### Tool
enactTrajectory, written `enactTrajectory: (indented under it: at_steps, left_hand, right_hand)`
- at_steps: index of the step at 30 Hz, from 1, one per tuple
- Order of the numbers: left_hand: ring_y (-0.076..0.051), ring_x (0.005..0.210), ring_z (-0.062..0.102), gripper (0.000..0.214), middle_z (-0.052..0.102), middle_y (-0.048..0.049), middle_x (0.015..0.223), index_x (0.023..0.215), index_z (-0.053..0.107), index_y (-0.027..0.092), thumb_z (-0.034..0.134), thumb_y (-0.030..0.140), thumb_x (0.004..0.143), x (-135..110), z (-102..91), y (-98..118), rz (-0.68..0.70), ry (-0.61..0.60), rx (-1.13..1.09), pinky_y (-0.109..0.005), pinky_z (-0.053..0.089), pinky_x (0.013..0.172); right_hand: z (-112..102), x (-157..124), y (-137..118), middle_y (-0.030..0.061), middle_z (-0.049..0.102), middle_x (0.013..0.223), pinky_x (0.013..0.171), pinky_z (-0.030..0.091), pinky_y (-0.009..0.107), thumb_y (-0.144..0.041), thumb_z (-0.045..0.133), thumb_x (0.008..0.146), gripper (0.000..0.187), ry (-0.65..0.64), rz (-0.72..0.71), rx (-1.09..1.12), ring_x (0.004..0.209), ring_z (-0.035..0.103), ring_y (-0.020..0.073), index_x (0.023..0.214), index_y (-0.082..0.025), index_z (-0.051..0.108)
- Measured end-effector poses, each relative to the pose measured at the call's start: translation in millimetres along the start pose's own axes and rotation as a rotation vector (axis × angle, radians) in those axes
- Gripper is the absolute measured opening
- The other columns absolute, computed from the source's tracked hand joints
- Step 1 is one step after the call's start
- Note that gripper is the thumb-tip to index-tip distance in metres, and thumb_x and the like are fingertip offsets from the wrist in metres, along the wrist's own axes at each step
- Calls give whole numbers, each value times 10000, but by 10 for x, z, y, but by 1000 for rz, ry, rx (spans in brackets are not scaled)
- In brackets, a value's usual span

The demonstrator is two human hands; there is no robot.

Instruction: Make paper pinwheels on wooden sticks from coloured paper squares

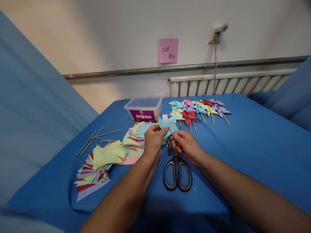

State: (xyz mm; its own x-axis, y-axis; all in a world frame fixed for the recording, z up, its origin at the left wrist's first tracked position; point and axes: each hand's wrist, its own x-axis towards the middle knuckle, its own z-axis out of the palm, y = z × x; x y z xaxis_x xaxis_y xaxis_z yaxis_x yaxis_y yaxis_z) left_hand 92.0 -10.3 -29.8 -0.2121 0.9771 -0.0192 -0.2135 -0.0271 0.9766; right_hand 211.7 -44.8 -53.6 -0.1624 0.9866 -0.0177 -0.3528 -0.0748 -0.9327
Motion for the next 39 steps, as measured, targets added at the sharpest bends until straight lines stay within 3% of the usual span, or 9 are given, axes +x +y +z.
enactTrajectory:
  at_steps: [9, 22, 25, 28, 31, 35, 39]
  left_hand:
    - [-133, 560, 587, 261, 652, 8, 631, 698, 639, 157, 812, 240, 521, -22, 19, 27, 98, 41, 59, -248, 455, 568]
    - [-101, 543, 519, 253, 619, 22, 613, 703, 688, 136, 805, 279, 529, -17, 27, -4, 110, 6, 66, -231, 402, 547]
    - [-104, 548, 519, 252, 616, 20, 611, 703, 692, 137, 801, 285, 530, 14, 15, -41, 110, -3, 77, -226, 386, 537]
    - [-110, 551, 528, 264, 625, 13, 617, 700, 685, 137, 803, 300, 529, 33, 8, -60, 94, -7, 65, -227, 384, 533]
    - [-107, 552, 526, 279, 627, 15, 626, 713, 684, 138, 808, 303, 526, 36, 6, -60, 93, 3, 40, -226, 390, 541]
    - [-110, 564, 535, 295, 636, 11, 641, 725, 686, 139, 813, 308, 520, 36, 3, -63, 82, 6, 22, -233, 409, 562]
    - [-130, 599, 566, 285, 653, -3, 658, 697, 665, 141, 814, 301, 515, 37, 0, -75, 69, 1, -3, -248, 436, 598]
  right_hand:
    - [38, 7, -35, -50, 586, 527, 340, 214, 192, -508, 633, 789, 334, 41, 4, -72, 321, 385, 51, 764, -189, 537]
    - [47, 19, -27, -61, 585, 520, 322, 217, 175, -511, 576, 795, 323, 58, 38, -140, 302, 397, 53, 776, -193, 520]
    - [29, 23, -9, -54, 589, 548, 324, 259, 181, -510, 557, 808, 314, 92, 17, -216, 321, 452, 73, 781, -203, 498]
    - [7, 4, 5, -25, 646, 682, 369, 363, 206, -460, 548, 845, 258, 213, -108, -390, 412, 573, 116, 893, -212, 495]
    - [-7, -44, -41, 25, 708, 831, 533, 476, 265, -321, 496, 905, 254, 269, -307, -739, 582, 670, 164, 1133, -210, 510]
    - [-5, -109, -154, 81, 744, 954, 682, 491, 318, -195, 408, 934, 426, 237, -439, -1272, 787, 703, 227, 1350, -230, 491]
    - [9, -138, -209, 90, 733, 1059, 724, 491, 305, -168, 406, 926, 496, 157, -461, -1537, 878, 693, 227, 1408, -255, 481]
